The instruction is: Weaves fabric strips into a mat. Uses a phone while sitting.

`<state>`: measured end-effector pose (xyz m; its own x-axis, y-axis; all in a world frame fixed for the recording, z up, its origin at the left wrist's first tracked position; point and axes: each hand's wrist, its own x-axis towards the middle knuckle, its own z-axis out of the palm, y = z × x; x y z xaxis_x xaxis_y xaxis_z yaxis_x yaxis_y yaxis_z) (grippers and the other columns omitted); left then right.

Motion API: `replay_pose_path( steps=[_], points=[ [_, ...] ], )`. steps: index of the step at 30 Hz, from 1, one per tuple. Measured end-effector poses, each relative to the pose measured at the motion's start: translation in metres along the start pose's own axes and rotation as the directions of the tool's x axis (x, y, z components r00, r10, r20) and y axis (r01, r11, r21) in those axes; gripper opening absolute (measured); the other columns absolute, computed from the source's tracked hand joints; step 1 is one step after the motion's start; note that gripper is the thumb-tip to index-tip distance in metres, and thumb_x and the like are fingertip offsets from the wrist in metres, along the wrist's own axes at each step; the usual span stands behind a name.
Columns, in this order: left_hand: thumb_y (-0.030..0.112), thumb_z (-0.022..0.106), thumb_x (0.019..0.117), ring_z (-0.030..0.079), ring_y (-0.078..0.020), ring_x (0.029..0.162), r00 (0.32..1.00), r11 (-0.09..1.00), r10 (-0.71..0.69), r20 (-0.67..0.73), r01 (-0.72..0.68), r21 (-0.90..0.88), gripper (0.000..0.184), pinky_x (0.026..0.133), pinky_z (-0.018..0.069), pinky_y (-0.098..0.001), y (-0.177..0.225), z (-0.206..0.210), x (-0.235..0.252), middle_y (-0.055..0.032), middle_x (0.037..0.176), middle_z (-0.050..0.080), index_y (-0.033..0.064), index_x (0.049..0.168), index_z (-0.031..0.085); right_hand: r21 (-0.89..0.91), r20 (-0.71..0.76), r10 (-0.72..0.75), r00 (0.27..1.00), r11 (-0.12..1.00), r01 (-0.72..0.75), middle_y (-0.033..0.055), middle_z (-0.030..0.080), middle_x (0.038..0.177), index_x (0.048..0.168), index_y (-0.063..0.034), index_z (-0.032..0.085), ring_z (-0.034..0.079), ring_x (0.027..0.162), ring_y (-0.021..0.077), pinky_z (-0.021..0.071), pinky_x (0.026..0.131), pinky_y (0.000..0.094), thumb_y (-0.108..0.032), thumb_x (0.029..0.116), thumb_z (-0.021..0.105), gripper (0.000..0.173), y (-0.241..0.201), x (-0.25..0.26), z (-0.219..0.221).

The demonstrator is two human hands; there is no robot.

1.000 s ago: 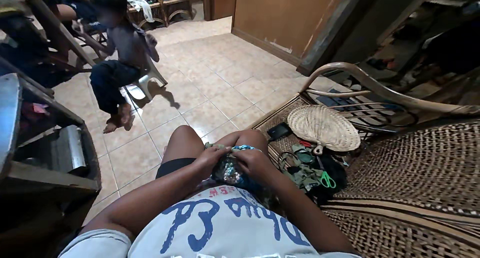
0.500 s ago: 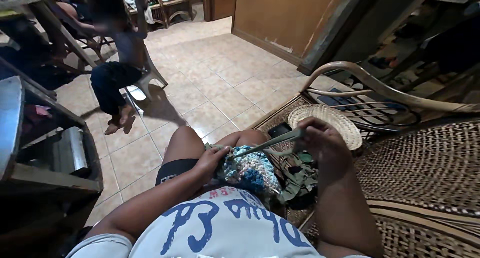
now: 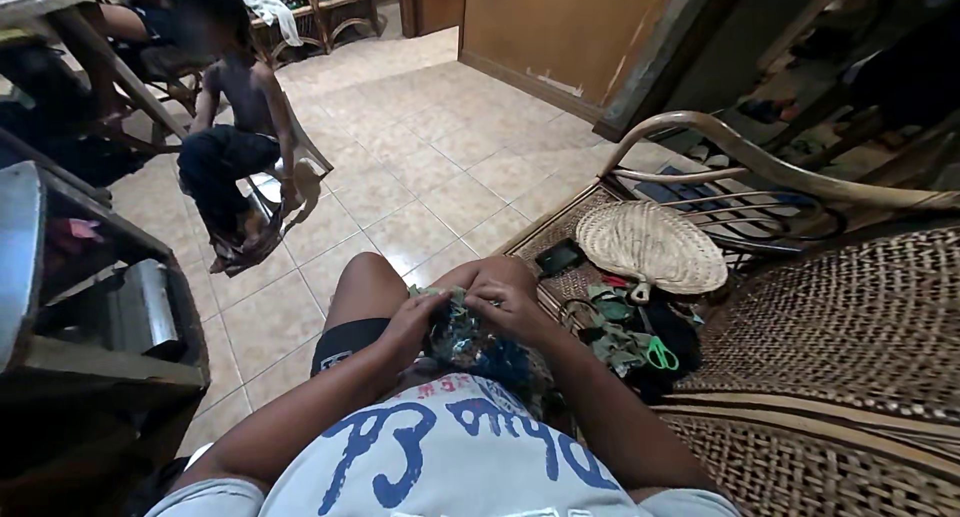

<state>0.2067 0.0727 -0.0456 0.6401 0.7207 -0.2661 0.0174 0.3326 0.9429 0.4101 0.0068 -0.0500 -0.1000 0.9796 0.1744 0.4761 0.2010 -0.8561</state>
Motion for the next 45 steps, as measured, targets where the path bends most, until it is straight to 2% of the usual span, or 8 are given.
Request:
replay_pose_path(
  steps=[4, 11, 15, 20, 26, 31, 40, 45],
  points=[
    [0.015, 0.036, 0.1036, 0.066, -0.0119, 0.099, 0.998, 1.000, 0.024, 0.056, -0.025, 0.012, 0.038, 0.088, 0.0554, -0.0317, 0.002, -0.006, -0.007, -0.0069, 0.111, 0.067, -0.0009, 0.131, 0.055, 0.152, -0.055, -0.012, 0.998, 0.988, 0.020, 0.0041, 0.069, 0.098, 0.099, 0.0007, 0.073, 0.061, 0.095, 0.0044, 0.0501, 0.090, 0.0264, -0.027, 0.1023, 0.058, 0.031, 0.000, -0.001, 0.012],
    [0.010, 0.043, 0.1048, 0.068, -0.0086, 0.090, 0.988, 0.991, 0.073, 0.134, -0.087, 0.103, 0.023, 0.084, 0.0576, -0.0304, 0.005, -0.005, -0.010, -0.0024, 0.101, 0.069, 0.0008, 0.116, 0.061, 0.180, -0.175, 0.056, 0.983, 0.983, -0.024, 0.0036, 0.069, 0.094, 0.098, -0.0004, 0.073, 0.063, 0.088, 0.0034, 0.0524, 0.084, 0.0239, -0.021, 0.0975, 0.066, 0.022, -0.008, -0.009, 0.023],
    [0.011, 0.043, 0.1061, 0.067, -0.0105, 0.093, 0.990, 0.998, 0.034, 0.139, -0.042, 0.053, 0.026, 0.085, 0.0574, -0.0313, 0.006, -0.007, -0.010, -0.0035, 0.104, 0.068, 0.0013, 0.124, 0.059, 0.424, -0.172, 0.219, 0.960, 0.896, -0.128, -0.0007, 0.069, 0.090, 0.101, -0.0011, 0.070, 0.064, 0.080, 0.0019, 0.0542, 0.075, 0.0212, -0.011, 0.0954, 0.067, 0.011, -0.015, -0.009, 0.029],
    [0.011, 0.042, 0.1069, 0.067, -0.0109, 0.093, 0.994, 1.000, -0.023, 0.107, 0.024, -0.008, 0.028, 0.084, 0.0574, -0.0306, 0.005, -0.007, -0.010, -0.0045, 0.105, 0.068, 0.0008, 0.127, 0.058, 0.533, -0.112, 0.309, 0.944, 0.821, -0.206, -0.0012, 0.069, 0.085, 0.099, -0.0029, 0.070, 0.063, 0.074, 0.0032, 0.0536, 0.069, 0.0214, -0.010, 0.0981, 0.065, 0.009, -0.018, -0.007, 0.025],
    [0.004, 0.064, 0.0948, 0.068, -0.0114, 0.101, 0.987, 0.996, 0.069, 0.142, -0.077, 0.048, 0.035, 0.092, 0.0566, -0.0303, -0.001, -0.009, -0.006, -0.0063, 0.111, 0.069, -0.0021, 0.128, 0.056, 0.439, -0.076, 0.242, 0.967, 0.879, -0.186, 0.0002, 0.072, 0.096, 0.109, -0.0012, 0.071, 0.066, 0.087, 0.0021, 0.0556, 0.083, 0.0235, -0.012, 0.1027, 0.059, 0.017, -0.016, -0.006, 0.014],
    [0.004, 0.063, 0.0968, 0.069, -0.0108, 0.095, 0.992, 0.993, 0.099, 0.084, -0.104, 0.063, 0.026, 0.089, 0.0573, -0.0296, -0.004, -0.010, -0.004, -0.0055, 0.104, 0.070, -0.0028, 0.122, 0.060, 0.244, 0.004, 0.104, 0.995, 0.964, -0.102, 0.0093, 0.070, 0.108, 0.123, 0.0047, 0.066, 0.066, 0.096, 0.0061, 0.0556, 0.089, 0.0239, -0.010, 0.0920, 0.072, 0.035, -0.012, -0.008, 0.008],
    [0.006, 0.069, 0.0950, 0.068, -0.0085, 0.095, 0.995, 0.983, 0.058, 0.086, -0.072, 0.168, 0.027, 0.089, 0.0574, -0.0278, 0.002, -0.004, -0.006, -0.0053, 0.105, 0.070, -0.0019, 0.120, 0.062, 0.010, -0.070, -0.122, 0.990, 0.992, 0.123, 0.0112, 0.072, 0.103, 0.109, 0.0037, 0.071, 0.068, 0.097, 0.0105, 0.0552, 0.092, 0.0287, -0.005, 0.0927, 0.067, 0.019, -0.006, -0.002, 0.009],
    [0.008, 0.062, 0.0995, 0.068, -0.0124, 0.096, 0.995, 0.991, 0.057, 0.079, -0.066, 0.114, 0.024, 0.088, 0.0581, -0.0318, -0.004, -0.006, -0.004, -0.0072, 0.107, 0.069, -0.0019, 0.121, 0.061, -0.295, 0.051, -0.151, 0.987, 0.942, 0.159, 0.0150, 0.072, 0.107, 0.108, -0.0005, 0.075, 0.068, 0.105, 0.0289, 0.0532, 0.097, 0.0468, -0.010, 0.0951, 0.067, 0.017, 0.002, -0.002, -0.005]
  ],
)
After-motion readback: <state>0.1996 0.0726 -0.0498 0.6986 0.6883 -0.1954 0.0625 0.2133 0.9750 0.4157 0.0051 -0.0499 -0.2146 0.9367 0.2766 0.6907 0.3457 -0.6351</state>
